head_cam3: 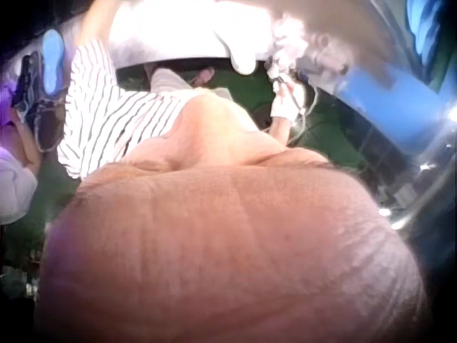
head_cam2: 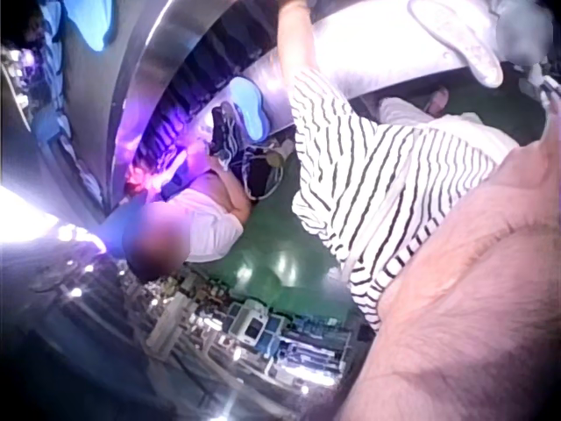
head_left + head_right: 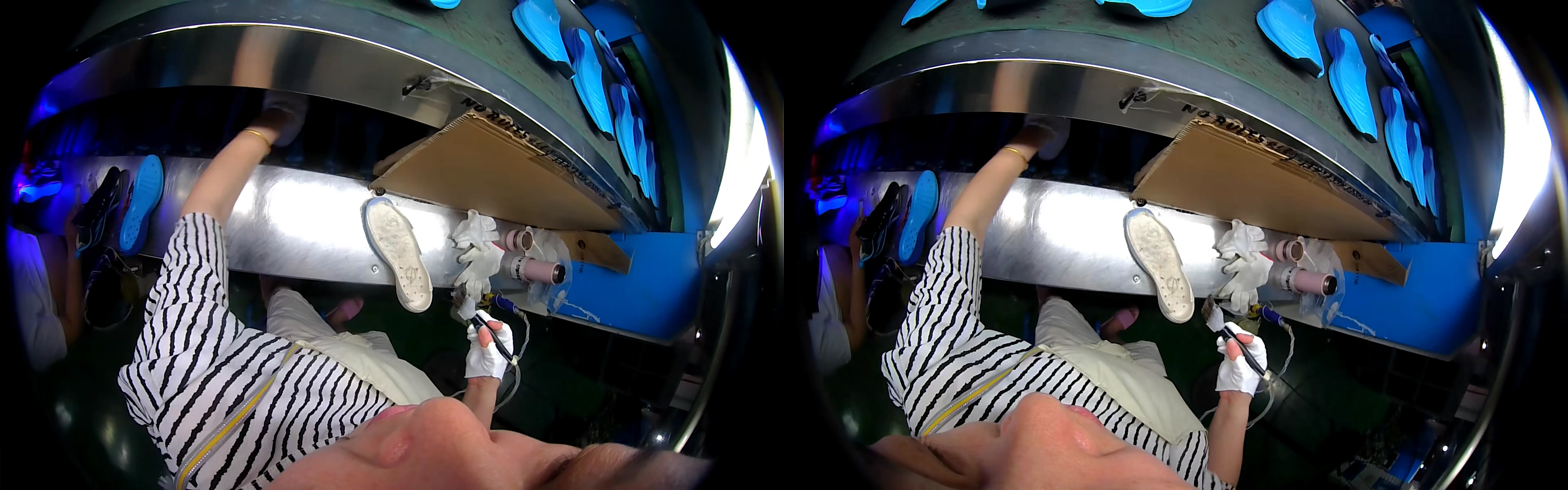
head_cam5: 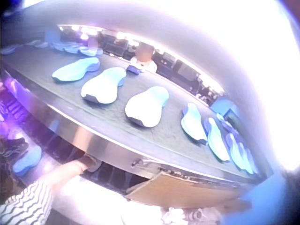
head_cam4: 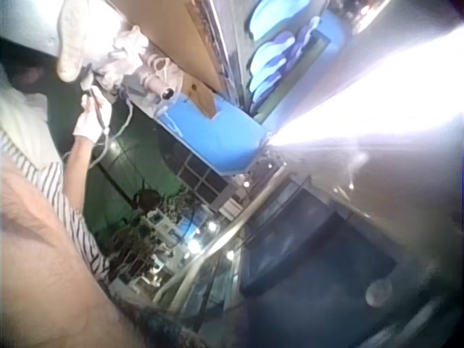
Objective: The person applies a liquid to blue shoe soles using a brush, handling one sole at a time from a conveyor belt and brushing the bottom surface.
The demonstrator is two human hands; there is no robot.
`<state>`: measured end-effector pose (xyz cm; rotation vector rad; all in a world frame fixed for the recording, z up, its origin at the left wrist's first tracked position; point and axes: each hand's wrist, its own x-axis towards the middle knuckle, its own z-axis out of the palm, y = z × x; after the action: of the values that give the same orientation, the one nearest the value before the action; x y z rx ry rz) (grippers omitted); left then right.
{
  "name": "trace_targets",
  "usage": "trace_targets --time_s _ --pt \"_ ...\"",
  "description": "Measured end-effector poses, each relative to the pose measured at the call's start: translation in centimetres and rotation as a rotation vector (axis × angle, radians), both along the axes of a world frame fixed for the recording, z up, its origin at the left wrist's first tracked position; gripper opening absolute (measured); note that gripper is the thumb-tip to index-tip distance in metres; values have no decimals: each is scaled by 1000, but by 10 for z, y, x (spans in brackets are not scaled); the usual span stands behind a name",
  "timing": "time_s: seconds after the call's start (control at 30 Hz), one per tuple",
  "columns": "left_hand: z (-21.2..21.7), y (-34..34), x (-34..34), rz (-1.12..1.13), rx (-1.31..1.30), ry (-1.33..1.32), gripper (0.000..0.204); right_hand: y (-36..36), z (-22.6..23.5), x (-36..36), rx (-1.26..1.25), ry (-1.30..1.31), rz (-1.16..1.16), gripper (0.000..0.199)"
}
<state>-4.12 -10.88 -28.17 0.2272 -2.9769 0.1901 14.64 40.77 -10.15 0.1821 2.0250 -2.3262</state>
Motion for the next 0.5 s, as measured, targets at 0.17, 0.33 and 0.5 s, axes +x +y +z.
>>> trace_targets --time_s 0.17,0.33,0.5 --pt "48 105 -44 -289 373 -151 41 4 3 4 22 7 9 27" --pt "-27 144 -110 -225 442 -40 42 22 4 26 70 8 -160 27" --pt "-100 106 -106 -95 502 229 44 40 8 39 38 10 -217 26"
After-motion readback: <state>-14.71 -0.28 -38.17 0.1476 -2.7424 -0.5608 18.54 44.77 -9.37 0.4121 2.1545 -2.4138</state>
